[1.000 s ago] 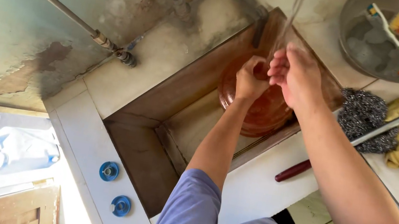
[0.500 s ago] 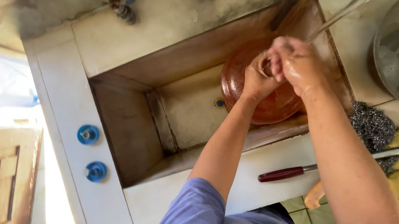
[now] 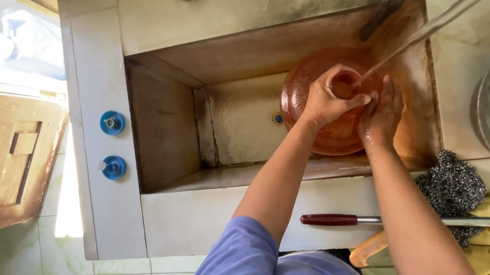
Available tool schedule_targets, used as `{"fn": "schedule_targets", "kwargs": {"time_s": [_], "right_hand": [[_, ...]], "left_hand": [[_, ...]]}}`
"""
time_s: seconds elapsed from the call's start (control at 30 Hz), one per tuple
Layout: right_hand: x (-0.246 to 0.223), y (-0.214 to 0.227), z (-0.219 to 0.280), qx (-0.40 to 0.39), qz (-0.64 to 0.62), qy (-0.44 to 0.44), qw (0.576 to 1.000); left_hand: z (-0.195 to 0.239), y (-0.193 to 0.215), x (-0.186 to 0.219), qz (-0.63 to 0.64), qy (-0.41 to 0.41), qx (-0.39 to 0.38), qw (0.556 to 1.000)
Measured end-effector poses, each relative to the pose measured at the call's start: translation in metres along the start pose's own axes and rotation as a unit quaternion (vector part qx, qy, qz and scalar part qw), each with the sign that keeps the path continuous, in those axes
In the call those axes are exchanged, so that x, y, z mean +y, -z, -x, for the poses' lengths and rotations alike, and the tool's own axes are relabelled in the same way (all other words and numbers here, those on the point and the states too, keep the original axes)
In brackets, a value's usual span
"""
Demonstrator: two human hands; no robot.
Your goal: Scrubbing the interior of a large plastic water jug with a long brush and cleaning the cap in a sink.
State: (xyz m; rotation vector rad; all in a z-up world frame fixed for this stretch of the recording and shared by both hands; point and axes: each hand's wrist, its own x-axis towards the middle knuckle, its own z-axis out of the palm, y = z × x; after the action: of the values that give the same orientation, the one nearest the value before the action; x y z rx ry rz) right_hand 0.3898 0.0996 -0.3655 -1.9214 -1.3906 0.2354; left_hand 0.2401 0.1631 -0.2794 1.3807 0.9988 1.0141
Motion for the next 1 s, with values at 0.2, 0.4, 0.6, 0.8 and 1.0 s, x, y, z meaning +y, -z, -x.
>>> {"fn": "schedule_targets", "kwargs": {"time_s": [0.2, 0.4, 0.6, 0.8, 1.0], "right_hand": [[-0.006, 0.006, -0.004, -0.012, -0.005, -0.017, 1.000], [0.014, 0.000, -0.003, -0.019, -0.006, -0.024, 0.999], [0.012, 0.001, -0.001, -0.004, -0.013, -0.003, 1.000], [-0.029, 0.045, -0.003, -0.069, -0.288, -0.188, 0.936], [-0.174, 0.105, -0.016, -0.109, -0.322, -0.277, 0.899]], "left_hand": [[-0.002, -0.003, -0.002, -0.006, -0.016, 0.004, 1.000], [-0.002, -0.010, -0.001, -0.030, -0.014, 0.002, 0.999], [0.006, 0.001, -0.009, -0.001, -0.017, 0.016, 1.000], [0.056, 0.120, 0.089, 0.060, -0.019, 0.095, 0.993], [0.120, 0.294, 0.186, 0.388, -0.279, 0.109, 0.872]]}}
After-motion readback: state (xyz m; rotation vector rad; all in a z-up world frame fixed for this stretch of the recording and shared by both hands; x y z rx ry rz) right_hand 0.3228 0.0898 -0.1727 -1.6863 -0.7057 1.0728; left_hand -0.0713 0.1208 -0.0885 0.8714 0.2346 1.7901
